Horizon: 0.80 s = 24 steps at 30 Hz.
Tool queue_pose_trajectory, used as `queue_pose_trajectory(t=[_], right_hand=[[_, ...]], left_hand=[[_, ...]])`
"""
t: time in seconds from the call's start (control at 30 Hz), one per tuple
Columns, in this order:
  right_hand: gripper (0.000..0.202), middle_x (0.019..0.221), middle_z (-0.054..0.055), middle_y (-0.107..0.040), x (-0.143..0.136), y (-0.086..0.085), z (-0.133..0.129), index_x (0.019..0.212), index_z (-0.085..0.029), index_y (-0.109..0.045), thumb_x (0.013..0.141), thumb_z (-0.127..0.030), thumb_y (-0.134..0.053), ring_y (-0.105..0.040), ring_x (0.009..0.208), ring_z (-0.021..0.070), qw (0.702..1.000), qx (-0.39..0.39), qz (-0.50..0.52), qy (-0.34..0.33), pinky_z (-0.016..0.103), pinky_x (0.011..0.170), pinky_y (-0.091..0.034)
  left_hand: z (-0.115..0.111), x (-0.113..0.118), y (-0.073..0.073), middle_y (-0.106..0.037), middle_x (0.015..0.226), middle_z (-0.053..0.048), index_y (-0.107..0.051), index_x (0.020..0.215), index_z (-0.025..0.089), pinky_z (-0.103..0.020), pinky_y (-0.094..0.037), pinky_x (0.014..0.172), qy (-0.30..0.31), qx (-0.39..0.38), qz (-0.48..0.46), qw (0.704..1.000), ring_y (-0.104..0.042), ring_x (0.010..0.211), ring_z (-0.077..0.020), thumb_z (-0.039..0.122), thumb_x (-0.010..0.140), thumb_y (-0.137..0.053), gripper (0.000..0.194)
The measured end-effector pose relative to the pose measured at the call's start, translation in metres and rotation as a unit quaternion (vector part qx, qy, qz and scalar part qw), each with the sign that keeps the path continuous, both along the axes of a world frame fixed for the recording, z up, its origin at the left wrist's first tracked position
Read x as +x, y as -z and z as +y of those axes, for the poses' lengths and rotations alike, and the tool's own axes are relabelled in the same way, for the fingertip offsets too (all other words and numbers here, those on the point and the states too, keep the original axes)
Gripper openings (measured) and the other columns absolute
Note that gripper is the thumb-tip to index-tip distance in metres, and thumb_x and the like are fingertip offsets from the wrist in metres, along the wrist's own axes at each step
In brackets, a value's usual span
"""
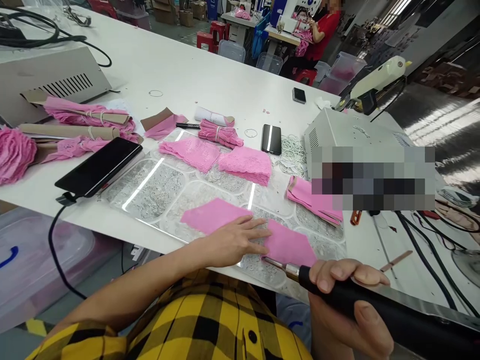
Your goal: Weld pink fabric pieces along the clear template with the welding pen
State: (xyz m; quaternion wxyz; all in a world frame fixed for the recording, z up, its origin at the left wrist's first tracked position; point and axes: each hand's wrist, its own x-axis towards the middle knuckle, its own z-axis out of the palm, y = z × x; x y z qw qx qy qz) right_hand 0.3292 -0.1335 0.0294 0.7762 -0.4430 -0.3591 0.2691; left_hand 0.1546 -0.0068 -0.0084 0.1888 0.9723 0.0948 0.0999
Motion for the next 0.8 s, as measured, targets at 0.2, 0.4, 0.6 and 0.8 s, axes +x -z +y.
queue_pose_trajectory(t=[0.2, 0.4, 0.6, 0.8], right_hand=[[0.020, 0.071, -0.002, -0.047, 0.000, -0.001, 0.003, 0.086, -0.024, -0.055, 0.067, -0.028, -0.050, -0.040, 0.044, 0.0122, 0.999, 0.027, -0.018, 0.018, 0.032, 0.043, -0.032], [0.017, 0.068, -0.002, -0.049, 0.000, -0.002, 0.008, 0.083, -0.022, -0.053, 0.066, -0.025, -0.049, -0.042, 0.043, 0.0116, 0.999, 0.035, -0.017, 0.006, 0.031, 0.042, -0.032], [0.013, 0.067, -0.002, -0.050, 0.001, 0.001, 0.007, 0.081, -0.022, -0.052, 0.068, -0.023, -0.049, -0.043, 0.043, 0.0123, 0.999, 0.029, -0.039, -0.003, 0.032, 0.043, -0.034], [0.016, 0.067, -0.002, -0.047, 0.000, -0.004, 0.009, 0.082, -0.022, -0.053, 0.066, -0.025, -0.051, -0.040, 0.043, 0.0114, 0.999, 0.038, -0.014, 0.020, 0.031, 0.042, -0.033]], left_hand=[[-0.001, -0.001, 0.002, -0.051, 0.142, -0.004, -0.067, 0.117, 0.026, -0.044, -0.028, 0.114, -0.002, 0.003, -0.017, 1.000, -0.032, 0.142, -0.0262, 0.002, 0.083, -0.052, 0.044], [0.000, -0.001, 0.000, -0.050, 0.143, -0.004, -0.066, 0.118, 0.026, -0.043, -0.027, 0.115, -0.002, 0.006, -0.012, 1.000, -0.031, 0.142, -0.0258, 0.002, 0.082, -0.052, 0.046], [-0.001, -0.001, 0.005, -0.052, 0.142, -0.004, -0.067, 0.116, 0.026, -0.045, -0.028, 0.115, -0.006, 0.004, -0.027, 1.000, -0.032, 0.141, -0.0263, 0.000, 0.080, -0.050, 0.047], [-0.002, -0.003, -0.008, -0.059, 0.132, -0.010, -0.067, 0.108, 0.016, -0.040, -0.037, 0.112, -0.018, -0.042, -0.183, 0.982, -0.038, 0.138, -0.0225, -0.004, 0.080, -0.041, 0.044]])
